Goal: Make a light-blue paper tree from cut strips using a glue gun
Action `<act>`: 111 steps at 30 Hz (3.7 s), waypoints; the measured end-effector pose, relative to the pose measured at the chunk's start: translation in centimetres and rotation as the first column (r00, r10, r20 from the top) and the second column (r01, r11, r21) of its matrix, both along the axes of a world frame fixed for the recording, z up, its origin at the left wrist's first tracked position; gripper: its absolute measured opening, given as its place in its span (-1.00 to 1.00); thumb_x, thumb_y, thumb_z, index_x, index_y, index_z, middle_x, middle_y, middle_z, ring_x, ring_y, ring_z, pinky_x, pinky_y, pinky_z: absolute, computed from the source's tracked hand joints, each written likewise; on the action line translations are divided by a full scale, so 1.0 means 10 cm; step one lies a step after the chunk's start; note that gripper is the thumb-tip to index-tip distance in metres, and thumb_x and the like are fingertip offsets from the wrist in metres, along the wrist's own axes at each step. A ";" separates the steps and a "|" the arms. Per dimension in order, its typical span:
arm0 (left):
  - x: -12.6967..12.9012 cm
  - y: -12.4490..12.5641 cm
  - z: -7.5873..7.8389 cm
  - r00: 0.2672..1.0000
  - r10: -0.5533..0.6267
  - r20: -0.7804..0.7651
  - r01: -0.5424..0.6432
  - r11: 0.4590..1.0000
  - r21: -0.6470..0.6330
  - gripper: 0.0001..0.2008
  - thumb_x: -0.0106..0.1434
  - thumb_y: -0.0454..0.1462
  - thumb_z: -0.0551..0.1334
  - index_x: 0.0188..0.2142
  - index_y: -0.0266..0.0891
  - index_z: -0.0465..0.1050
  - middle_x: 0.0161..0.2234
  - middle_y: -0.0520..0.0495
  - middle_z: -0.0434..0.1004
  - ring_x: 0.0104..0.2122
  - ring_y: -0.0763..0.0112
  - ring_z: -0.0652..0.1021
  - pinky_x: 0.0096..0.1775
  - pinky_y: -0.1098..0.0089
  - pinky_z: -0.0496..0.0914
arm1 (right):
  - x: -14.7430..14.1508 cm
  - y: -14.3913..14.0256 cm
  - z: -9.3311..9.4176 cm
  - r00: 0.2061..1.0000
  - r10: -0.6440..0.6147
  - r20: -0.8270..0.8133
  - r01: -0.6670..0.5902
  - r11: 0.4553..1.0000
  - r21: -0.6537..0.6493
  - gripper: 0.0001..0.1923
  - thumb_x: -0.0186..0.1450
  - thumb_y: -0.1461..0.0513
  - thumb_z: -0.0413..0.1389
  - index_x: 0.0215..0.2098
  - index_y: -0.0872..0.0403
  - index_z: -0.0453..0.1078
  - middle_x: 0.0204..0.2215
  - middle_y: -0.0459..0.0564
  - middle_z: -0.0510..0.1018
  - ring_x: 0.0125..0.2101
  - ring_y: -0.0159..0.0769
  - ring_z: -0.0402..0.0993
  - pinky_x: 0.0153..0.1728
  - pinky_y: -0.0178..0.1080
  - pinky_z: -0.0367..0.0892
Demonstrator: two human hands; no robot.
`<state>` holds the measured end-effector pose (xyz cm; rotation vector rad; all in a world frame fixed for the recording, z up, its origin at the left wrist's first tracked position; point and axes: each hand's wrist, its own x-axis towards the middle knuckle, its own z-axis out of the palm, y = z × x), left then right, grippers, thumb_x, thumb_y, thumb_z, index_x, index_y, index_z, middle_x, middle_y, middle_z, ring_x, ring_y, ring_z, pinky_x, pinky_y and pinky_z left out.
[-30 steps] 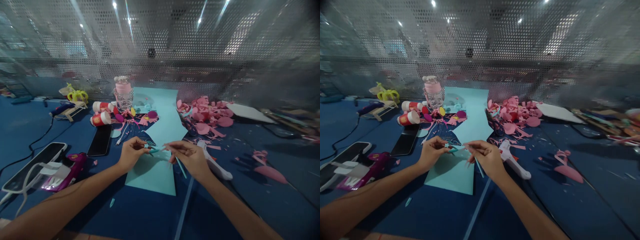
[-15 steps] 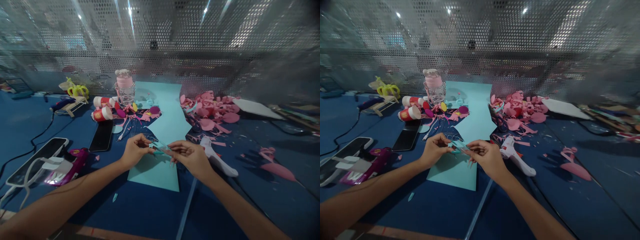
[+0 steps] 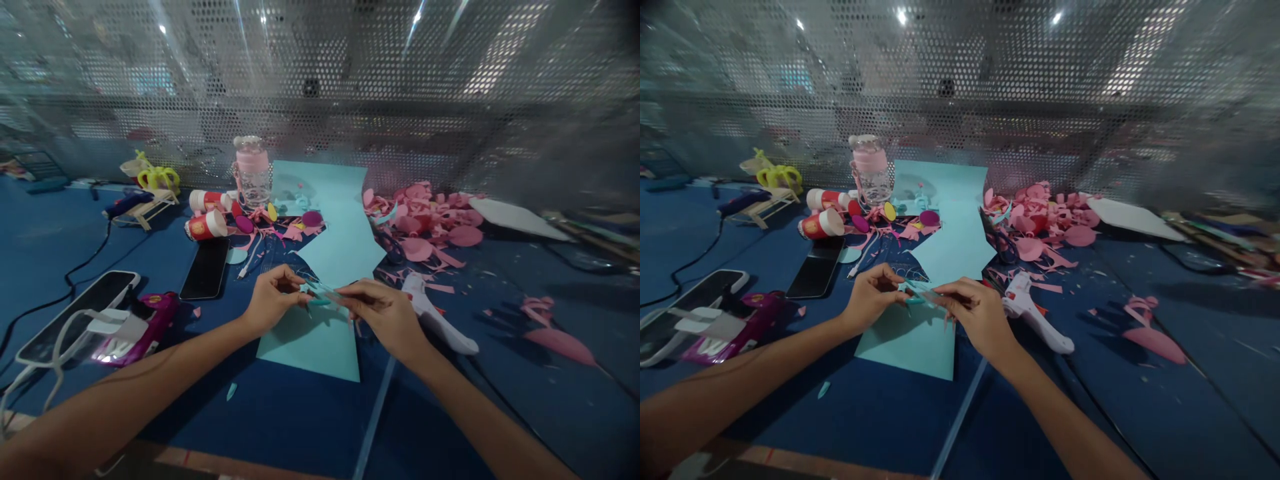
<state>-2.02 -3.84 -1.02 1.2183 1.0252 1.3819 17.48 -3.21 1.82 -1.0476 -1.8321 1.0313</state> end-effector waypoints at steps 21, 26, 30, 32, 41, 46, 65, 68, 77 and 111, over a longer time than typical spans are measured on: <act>0.00 0.00 0.01 1.000 0.003 -0.025 -0.003 1.000 0.005 -0.69 -0.19 -0.30 0.40 -0.54 -0.30 0.27 -0.64 0.08 0.42 -0.67 0.55 0.46 -0.61 0.52 0.41 | -0.06 -0.04 0.03 0.998 0.009 -0.068 -0.015 0.997 -0.078 -0.79 0.06 0.12 0.20 -0.41 0.10 0.47 -0.52 -0.06 0.43 -0.59 -0.40 0.42 -0.57 -0.32 0.37; 0.00 -0.01 0.03 1.000 0.000 -0.027 0.001 1.000 0.007 -0.69 -0.19 -0.32 0.40 -0.55 -0.29 0.25 -0.64 0.08 0.42 -0.67 0.56 0.45 -0.61 0.54 0.41 | -0.06 -0.05 0.07 0.999 -0.009 -0.039 0.009 1.000 0.021 -0.84 0.05 0.15 0.22 -0.45 0.08 0.47 -0.52 -0.05 0.43 -0.54 -0.36 0.43 -0.52 -0.31 0.39; 0.01 -0.01 0.03 0.999 0.001 -0.036 -0.001 1.000 0.010 -0.69 -0.19 -0.31 0.40 -0.55 -0.29 0.26 -0.64 0.08 0.43 -0.68 0.55 0.46 -0.61 0.53 0.41 | -0.06 -0.06 0.08 0.997 -0.069 0.029 0.063 0.986 0.153 -0.83 0.06 0.12 0.20 -0.46 0.07 0.48 -0.54 -0.05 0.43 -0.53 -0.36 0.41 -0.56 -0.33 0.35; 0.00 -0.01 0.02 0.999 -0.004 -0.043 0.004 1.000 0.014 -0.70 -0.18 -0.30 0.40 -0.54 -0.28 0.26 -0.64 0.08 0.43 -0.68 0.55 0.46 -0.61 0.51 0.42 | -0.06 -0.06 0.08 0.994 -0.090 0.067 0.075 0.976 0.205 -0.82 0.07 0.11 0.19 -0.46 0.06 0.48 -0.55 -0.05 0.43 -0.55 -0.38 0.39 -0.58 -0.34 0.33; 0.01 -0.01 0.01 0.999 0.006 -0.036 -0.006 1.000 0.011 -0.70 -0.17 -0.30 0.39 -0.53 -0.29 0.27 -0.64 0.06 0.45 -0.67 0.53 0.46 -0.61 0.50 0.42 | -0.05 -0.06 0.01 0.999 -0.041 -0.031 0.043 0.997 0.062 -0.81 0.12 0.12 0.15 -0.41 0.08 0.47 -0.53 -0.06 0.40 -0.57 -0.38 0.42 -0.55 -0.32 0.37; 0.01 -0.01 0.03 1.000 0.006 -0.015 -0.005 1.000 0.005 -0.71 -0.17 -0.31 0.39 -0.53 -0.29 0.27 -0.66 0.07 0.45 -0.68 0.53 0.46 -0.61 0.51 0.41 | -0.04 -0.04 -0.02 0.999 0.012 -0.051 -0.013 1.000 -0.017 -0.79 0.14 0.11 0.12 -0.40 0.09 0.46 -0.52 -0.07 0.38 -0.59 -0.39 0.43 -0.56 -0.32 0.38; 0.01 -0.01 0.02 0.999 -0.038 0.026 0.038 0.999 0.007 -0.69 -0.20 -0.32 0.41 -0.54 -0.32 0.27 -0.63 0.04 0.47 -0.67 0.55 0.46 -0.64 0.55 0.38 | -0.07 -0.05 -0.01 0.999 0.006 0.052 -0.006 1.000 0.007 -0.77 0.12 0.09 0.14 -0.47 0.10 0.43 -0.59 -0.08 0.43 -0.64 -0.42 0.38 -0.62 -0.36 0.29; 0.01 0.00 0.01 0.999 -0.033 0.006 0.033 0.999 0.009 -0.69 -0.20 -0.32 0.41 -0.54 -0.32 0.28 -0.64 0.05 0.46 -0.67 0.56 0.45 -0.64 0.56 0.38 | -0.07 -0.05 -0.01 0.998 0.005 0.062 -0.005 1.000 0.006 -0.77 0.12 0.09 0.14 -0.47 0.10 0.43 -0.60 -0.09 0.41 -0.64 -0.42 0.38 -0.62 -0.36 0.28; -0.01 0.00 -0.01 0.999 -0.042 -0.002 0.042 0.999 0.023 -0.69 -0.20 -0.33 0.41 -0.54 -0.32 0.28 -0.66 0.10 0.41 -0.69 0.59 0.43 -0.64 0.58 0.38 | -0.08 -0.06 0.02 0.998 -0.001 0.070 0.001 1.000 -0.008 -0.72 0.10 0.05 0.14 -0.48 0.12 0.43 -0.60 -0.08 0.41 -0.66 -0.42 0.37 -0.63 -0.34 0.26; 0.00 -0.02 0.02 0.990 -0.008 -0.142 0.019 0.997 0.074 -0.69 -0.18 -0.24 0.40 -0.53 -0.30 0.31 -0.67 0.09 0.39 -0.70 0.56 0.42 -0.64 0.53 0.37 | -0.08 -0.06 0.00 0.996 -0.002 0.087 0.003 1.000 -0.009 -0.75 0.12 0.08 0.13 -0.50 0.10 0.41 -0.59 -0.07 0.41 -0.67 -0.43 0.33 -0.64 -0.34 0.26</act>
